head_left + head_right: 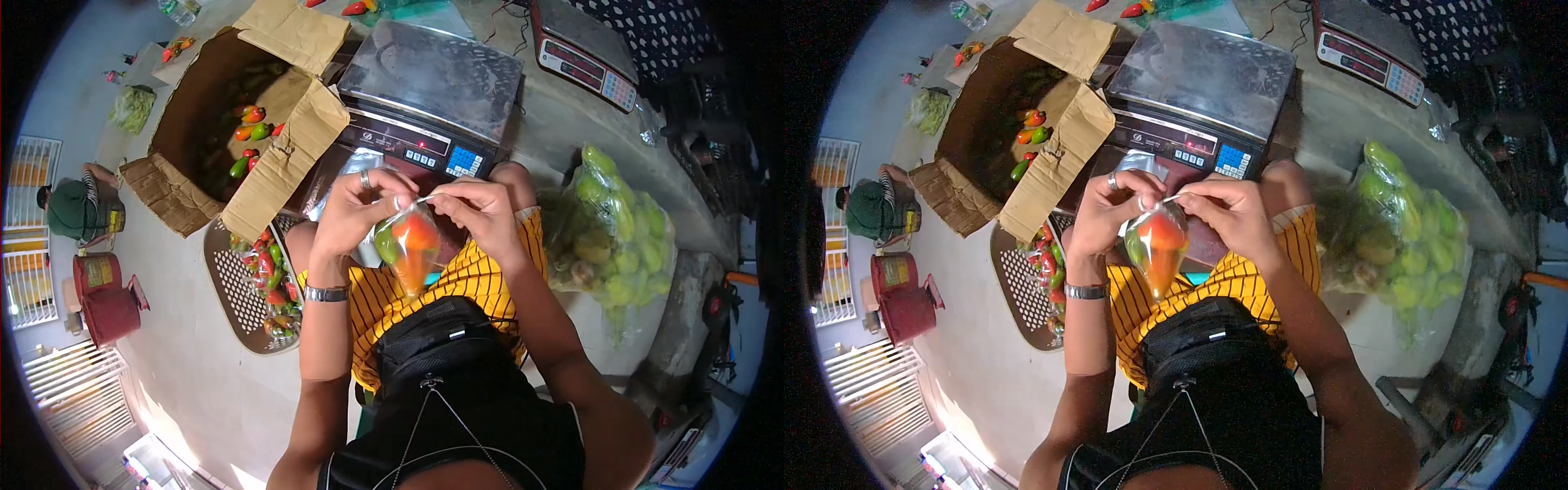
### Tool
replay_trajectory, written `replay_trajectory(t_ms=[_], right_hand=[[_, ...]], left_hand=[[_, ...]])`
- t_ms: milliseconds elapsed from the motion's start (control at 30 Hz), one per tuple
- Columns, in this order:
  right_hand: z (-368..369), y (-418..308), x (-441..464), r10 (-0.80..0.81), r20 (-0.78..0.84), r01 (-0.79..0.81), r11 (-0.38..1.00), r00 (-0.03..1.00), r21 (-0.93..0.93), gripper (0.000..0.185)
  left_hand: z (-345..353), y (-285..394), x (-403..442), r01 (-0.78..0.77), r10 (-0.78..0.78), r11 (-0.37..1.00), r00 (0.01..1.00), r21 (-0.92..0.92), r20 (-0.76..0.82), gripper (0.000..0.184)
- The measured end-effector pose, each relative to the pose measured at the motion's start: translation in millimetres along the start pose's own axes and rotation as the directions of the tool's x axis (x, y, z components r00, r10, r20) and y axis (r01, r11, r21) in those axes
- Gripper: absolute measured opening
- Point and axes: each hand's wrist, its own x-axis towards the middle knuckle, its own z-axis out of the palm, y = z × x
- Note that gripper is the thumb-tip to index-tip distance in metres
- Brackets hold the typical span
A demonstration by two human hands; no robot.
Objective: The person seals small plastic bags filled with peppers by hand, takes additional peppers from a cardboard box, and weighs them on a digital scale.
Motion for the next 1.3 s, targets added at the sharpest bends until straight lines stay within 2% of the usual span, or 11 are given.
replay_trajectory(t_ms=[67, 333, 733, 933, 1000, 1033, 1067, 1100, 1167, 1267, 1300], right_hand=[[3, -4, 6, -0.154, 0.003, 0.153, 0.977, 0.988, -0.151, 0.017], [26, -11, 3, -0.098, -0.243, 0.011, 0.942, 0.965, -0.336, 0.014], [43, -15, 1, -0.159, -0.282, 0.043, 0.925, 0.946, -0.376, 0.014], [47, 9, 2, -0.072, -0.342, 0.02, 0.988, 0.937, -0.153, 0.01], [56, 6, 1, -0.226, -0.363, 0.076, 0.92, 0.904, -0.384, 0.012], [60, 3, 2, -0.303, -0.358, 0.097, 0.865, 0.883, -0.493, 0.012], [62, 1, 5, -0.476, -0.272, 0.2, 0.728, 0.836, -0.656, 0.014], [65, 0, 5, -0.515, -0.243, 0.206, 0.668, 0.822, -0.715, 0.014], [70, 5, 6, -0.6, -0.21, 0.253, 0.592, 0.772, -0.765, 0.016], [59, 5, 10, -0.772, -0.149, 0.428, 0.489, 0.617, -0.76, 0.023], [55, -1, 7, -0.745, -0.169, 0.43, 0.538, 0.646, -0.725, 0.025]], left_hand=[[6, 0, 3, -0.012, 0.014, 0.999, 0.997, 0.034, -0.07, 0.006], [32, -7, -4, 0.209, -0.069, 0.937, 0.897, 0.281, -0.436, 0.011], [45, -23, -9, 0.156, 0.154, 0.869, 0.817, 0.47, -0.556, 0.014], [52, -25, -9, 0.14, 0.246, 0.829, 0.778, 0.541, -0.578, 0.013], [66, -25, -6, 0.163, 0.218, 0.876, 0.704, 0.453, -0.676, 0.012], [69, -29, -4, 0.15, 0.327, 0.811, 0.686, 0.566, -0.65, 0.009], [72, -34, -1, 0.049, 0.136, 0.973, 0.659, 0.223, -0.74, 0.009], [73, -38, 3, -0.063, -0.074, 0.986, 0.654, -0.152, -0.753, 0.01], [63, -52, 1, -0.156, -0.343, 0.706, 0.779, -0.691, -0.526, 0.011], [67, -40, 2, -0.238, -0.239, 0.366, 0.91, -0.9, -0.338, 0.019], [69, -32, 2, -0.192, -0.282, 0.393, 0.906, -0.899, -0.317, 0.033]])
